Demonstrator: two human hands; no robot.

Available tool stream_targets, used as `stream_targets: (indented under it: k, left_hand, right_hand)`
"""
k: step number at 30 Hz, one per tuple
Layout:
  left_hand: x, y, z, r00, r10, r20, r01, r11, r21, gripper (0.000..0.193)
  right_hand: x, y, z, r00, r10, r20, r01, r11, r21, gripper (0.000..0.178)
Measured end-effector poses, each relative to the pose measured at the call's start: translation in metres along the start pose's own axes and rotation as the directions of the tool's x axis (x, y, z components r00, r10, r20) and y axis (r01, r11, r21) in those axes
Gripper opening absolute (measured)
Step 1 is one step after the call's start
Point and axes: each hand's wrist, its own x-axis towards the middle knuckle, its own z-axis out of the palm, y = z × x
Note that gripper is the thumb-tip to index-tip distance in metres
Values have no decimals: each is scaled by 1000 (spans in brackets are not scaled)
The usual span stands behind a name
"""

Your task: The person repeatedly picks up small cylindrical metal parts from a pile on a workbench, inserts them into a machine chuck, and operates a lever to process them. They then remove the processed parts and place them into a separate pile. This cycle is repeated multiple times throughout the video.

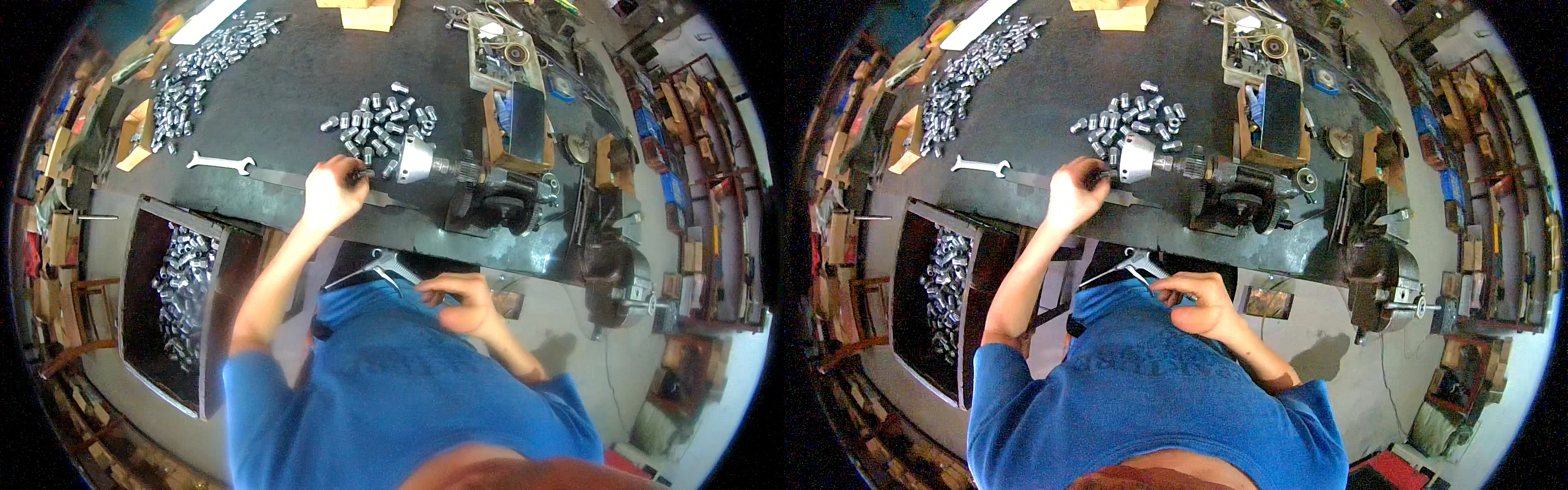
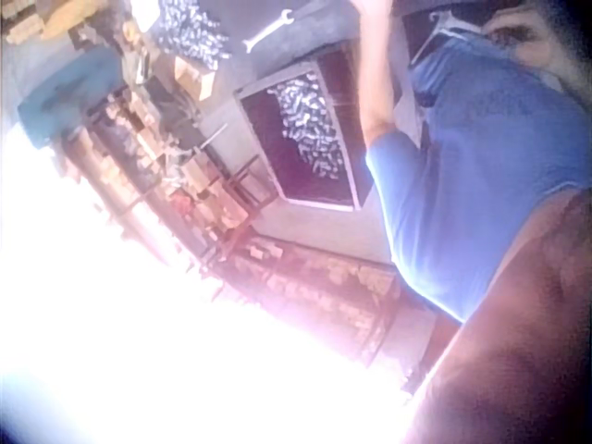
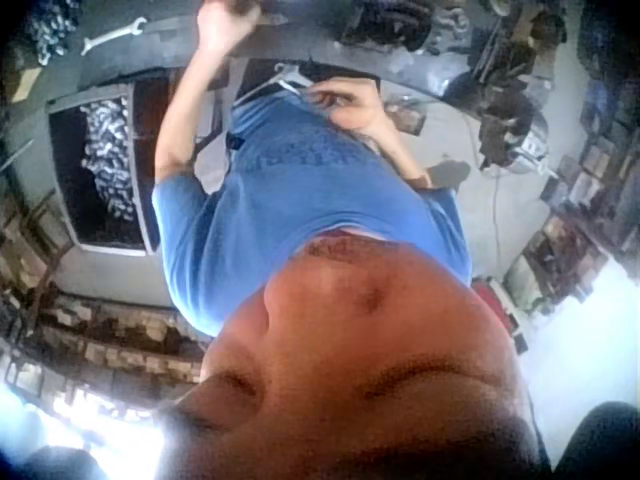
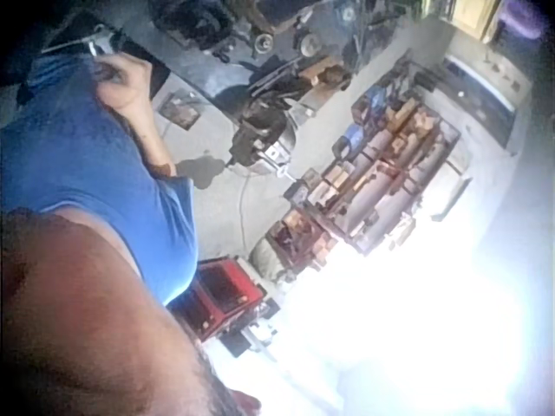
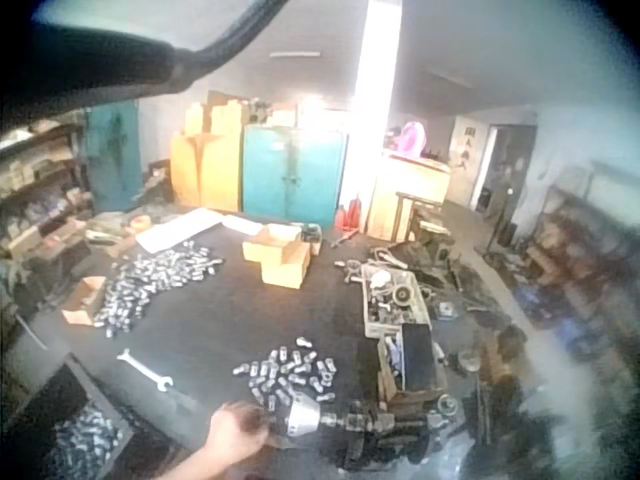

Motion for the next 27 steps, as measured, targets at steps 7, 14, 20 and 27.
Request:
stream_targets:
  k: [7,14,20,27]
  left_hand:
    - [-39,49,-43,816,-356,456,494,20,-869,16]
    - [-61,84,-39,749,-233,620,552,-297,-779,26]
    - [-60,92,-38,743,-241,625,546,-323,-773,29]
    - [-58,105,-37,753,-286,593,570,-170,-804,33]
  right_hand:
    - [23,-21,2,928,-369,-45,304,822,-481,45]
    - [52,-29,25,841,-542,-2,477,742,-471,49]
    - [49,-29,25,802,-588,-105,461,722,-515,48]
    - [52,-27,17,787,-615,-53,523,710,-471,42]
